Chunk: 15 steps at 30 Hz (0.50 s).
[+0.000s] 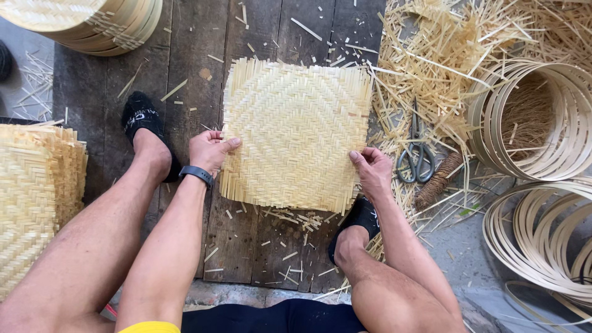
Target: The person sits on the floor and repeatedly assembles round bamboo trays. They place a circular bamboo frame onto a square woven mat, press it down, flip it over, and trim the excess matting with shears. The finished trays are stacked nearby.
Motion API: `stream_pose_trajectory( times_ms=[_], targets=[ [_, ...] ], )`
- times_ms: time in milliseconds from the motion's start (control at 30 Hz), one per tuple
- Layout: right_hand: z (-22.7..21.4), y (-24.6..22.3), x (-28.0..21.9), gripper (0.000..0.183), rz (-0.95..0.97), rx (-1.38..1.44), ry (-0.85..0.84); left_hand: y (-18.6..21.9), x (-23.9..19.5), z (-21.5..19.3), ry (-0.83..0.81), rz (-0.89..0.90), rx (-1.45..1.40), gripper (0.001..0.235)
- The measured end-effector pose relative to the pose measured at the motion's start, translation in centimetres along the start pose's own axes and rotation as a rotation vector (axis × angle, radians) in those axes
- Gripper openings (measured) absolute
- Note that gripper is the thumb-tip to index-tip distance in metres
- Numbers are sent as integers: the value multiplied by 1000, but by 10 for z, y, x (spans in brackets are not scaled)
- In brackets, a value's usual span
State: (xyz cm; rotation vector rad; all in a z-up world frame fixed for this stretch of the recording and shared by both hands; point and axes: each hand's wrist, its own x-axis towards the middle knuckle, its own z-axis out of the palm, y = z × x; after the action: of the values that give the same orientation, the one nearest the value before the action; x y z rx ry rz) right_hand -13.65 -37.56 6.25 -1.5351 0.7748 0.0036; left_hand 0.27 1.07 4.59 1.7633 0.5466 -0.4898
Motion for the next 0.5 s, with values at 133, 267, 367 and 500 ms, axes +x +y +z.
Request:
stream_pose_trajectory(
  times_ms=[133,267,367,500],
  targets=[
    [18,-30,-21,68,-525,-716,255,1,-6,3,8,38,-15,37],
    [57,-51,-39,72,-930,-1165,-188,13,-15,7,51,39,18,34],
    [77,-55,-47,74,-972,-1314,-282,36,-37,11,167,72,201,29],
    [80,-57,-51,73,-1008,-1346,-224,64,-113,48,289,349,312,15]
  ],
)
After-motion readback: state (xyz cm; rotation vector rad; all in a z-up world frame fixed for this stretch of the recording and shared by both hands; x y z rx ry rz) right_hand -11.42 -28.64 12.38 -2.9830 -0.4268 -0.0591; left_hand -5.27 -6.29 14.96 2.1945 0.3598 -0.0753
